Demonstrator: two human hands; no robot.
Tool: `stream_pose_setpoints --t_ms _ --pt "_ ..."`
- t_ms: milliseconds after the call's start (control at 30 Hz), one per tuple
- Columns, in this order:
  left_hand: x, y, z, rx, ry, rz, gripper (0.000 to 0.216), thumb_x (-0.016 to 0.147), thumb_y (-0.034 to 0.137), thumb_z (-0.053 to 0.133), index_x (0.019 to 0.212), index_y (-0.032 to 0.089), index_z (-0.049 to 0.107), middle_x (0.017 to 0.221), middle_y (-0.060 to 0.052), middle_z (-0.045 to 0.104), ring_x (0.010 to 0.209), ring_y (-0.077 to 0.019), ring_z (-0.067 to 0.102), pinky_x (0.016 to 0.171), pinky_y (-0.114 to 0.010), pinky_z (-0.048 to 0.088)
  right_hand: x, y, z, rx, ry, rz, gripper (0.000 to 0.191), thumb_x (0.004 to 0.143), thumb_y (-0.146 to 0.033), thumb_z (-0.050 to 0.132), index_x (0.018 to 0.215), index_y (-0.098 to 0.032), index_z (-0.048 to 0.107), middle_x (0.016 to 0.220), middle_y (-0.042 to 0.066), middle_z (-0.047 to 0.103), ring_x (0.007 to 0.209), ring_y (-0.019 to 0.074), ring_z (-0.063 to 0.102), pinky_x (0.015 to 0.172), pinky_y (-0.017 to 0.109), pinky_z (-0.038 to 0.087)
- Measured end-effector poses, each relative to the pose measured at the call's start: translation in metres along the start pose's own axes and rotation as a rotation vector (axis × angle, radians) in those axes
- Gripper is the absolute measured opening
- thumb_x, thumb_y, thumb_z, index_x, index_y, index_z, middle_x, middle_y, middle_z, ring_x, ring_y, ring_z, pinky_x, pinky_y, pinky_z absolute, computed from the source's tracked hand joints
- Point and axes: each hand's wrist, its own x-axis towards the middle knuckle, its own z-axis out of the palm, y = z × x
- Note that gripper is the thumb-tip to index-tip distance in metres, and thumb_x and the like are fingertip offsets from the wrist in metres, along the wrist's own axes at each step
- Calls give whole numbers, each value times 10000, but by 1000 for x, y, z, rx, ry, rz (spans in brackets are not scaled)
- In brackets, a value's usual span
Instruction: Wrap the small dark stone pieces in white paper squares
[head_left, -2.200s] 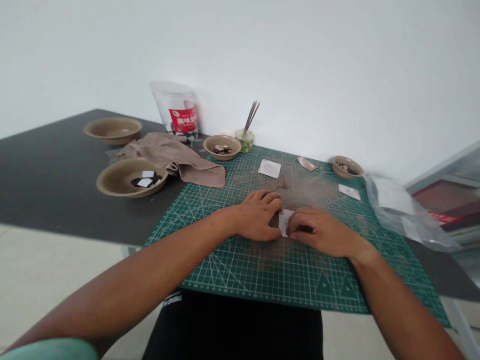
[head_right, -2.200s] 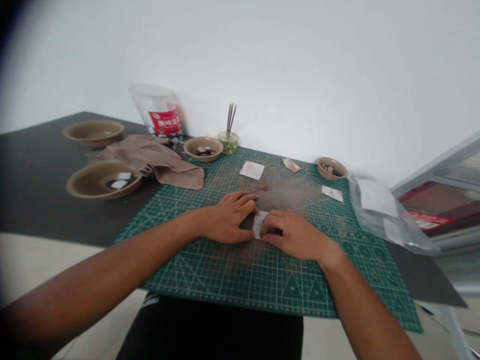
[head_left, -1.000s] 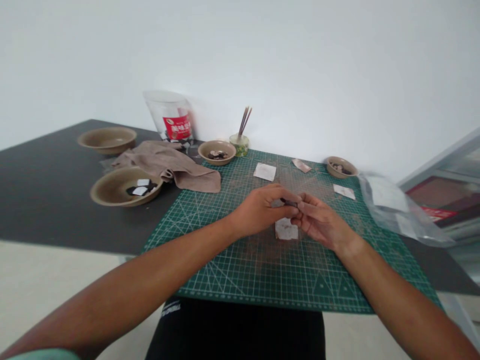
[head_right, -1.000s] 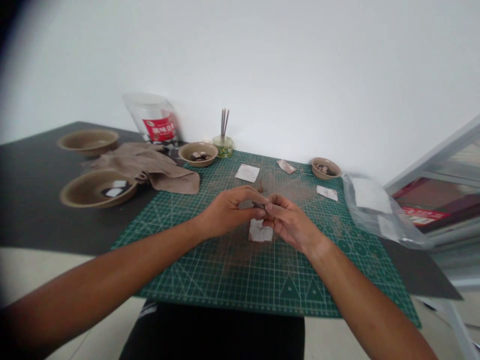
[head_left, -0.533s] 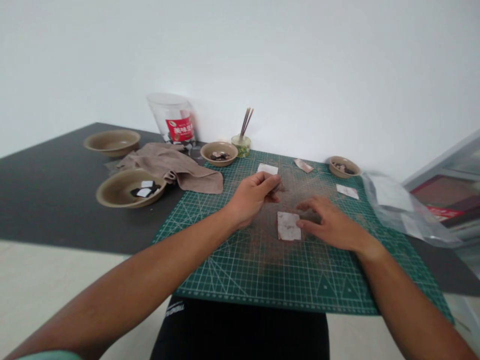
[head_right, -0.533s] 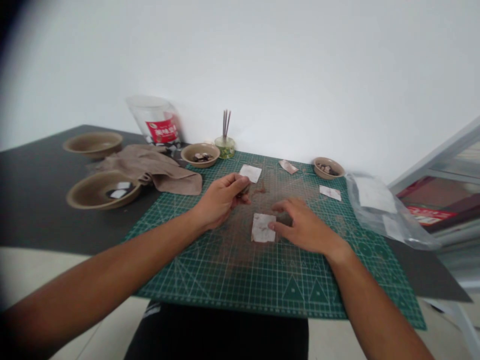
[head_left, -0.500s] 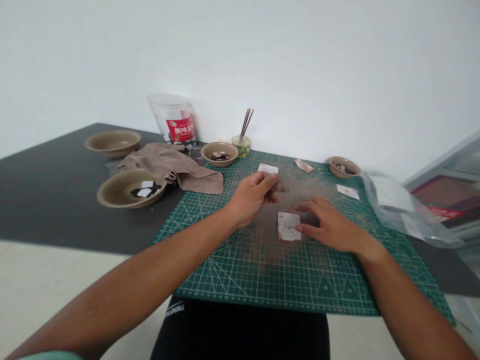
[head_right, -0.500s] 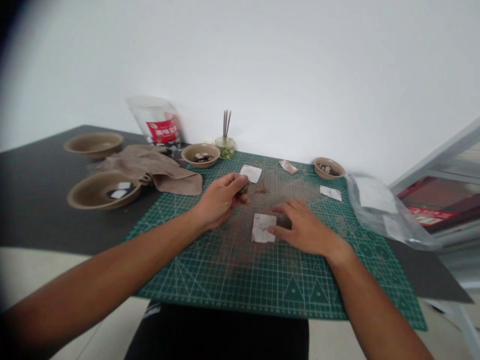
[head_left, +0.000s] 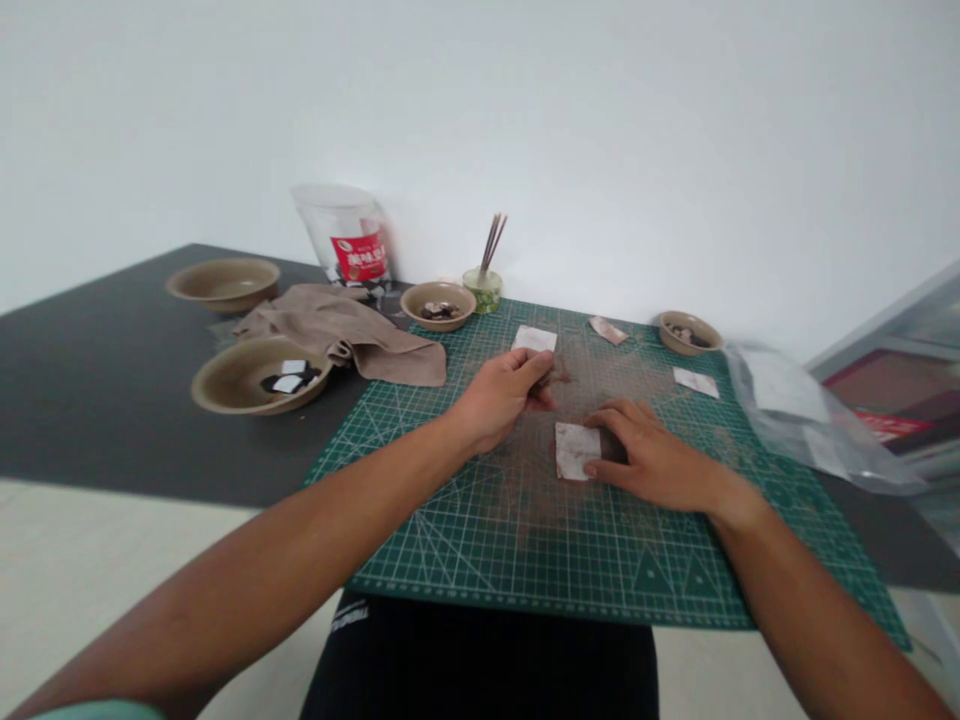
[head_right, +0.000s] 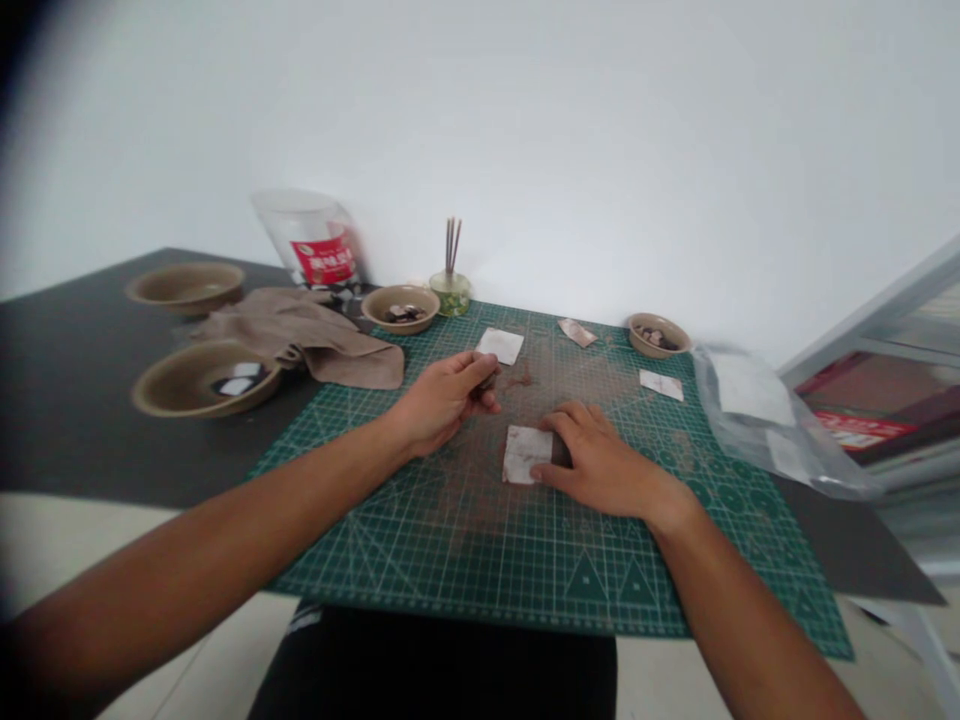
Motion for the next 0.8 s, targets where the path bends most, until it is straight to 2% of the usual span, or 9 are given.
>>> stream_pose_setpoints --t_ms 167,267,333,400,500,600,800 --pt "0 0 -5 74 -74 -110 208 876 344 649 878 138 620 719 18 548 592 -78 536 634 -245 538 2 1 0 -6 -22 4 380 831 -418 705 1134 -221 588 1098 91 572 1042 282 525 912 447 419" --pt "2 4 -12 391 -122 -129 197 888 339 609 906 146 644 676 6 582 608 -124 574 647 -278 527 2 2 0 23 -25 2 387 833 -408 706 1156 -235 581 1105 85 568 1052 279 525 923 448 422" --pt "2 7 -15 750 -152 -12 189 901 314 569 893 158 674 716 -20 640 681 -163 616 695 -297 512 2 3 0 35 -27 -3 380 839 -407 702 1159 -244 576 1116 83 565 1061 277 526 933 449 420" --pt "1 7 -18 1098 -201 156 191 909 254 527 883 170 697 846 -51 696 818 -199 648 785 -313 494 2 4 1 45 -23 -12 362 838 -411 703 1134 -245 580 1109 81 566 1053 275 529 928 446 423" --pt "-2 2 -19 1425 -337 294 225 918 181 472 910 166 696 937 -86 701 910 -233 651 833 -332 476 2 5 1 62 -11 -33 328 832 -421 709 1084 -246 592 1073 76 569 1011 269 530 894 433 434" --pt "-8 -4 -17 1533 -392 331 224 947 207 454 951 158 672 897 -101 687 852 -244 653 775 -334 474 1 5 1 63 -13 -56 274 850 -416 687 1038 -239 594 1042 75 569 968 258 527 867 421 436" --pt "-12 0 -15 1524 -464 280 245 921 388 570 1006 194 693 928 -78 716 864 -251 671 706 -304 445 2 3 0 64 -27 -66 263 859 -394 679 1047 -235 587 1037 76 564 974 257 530 873 421 440"
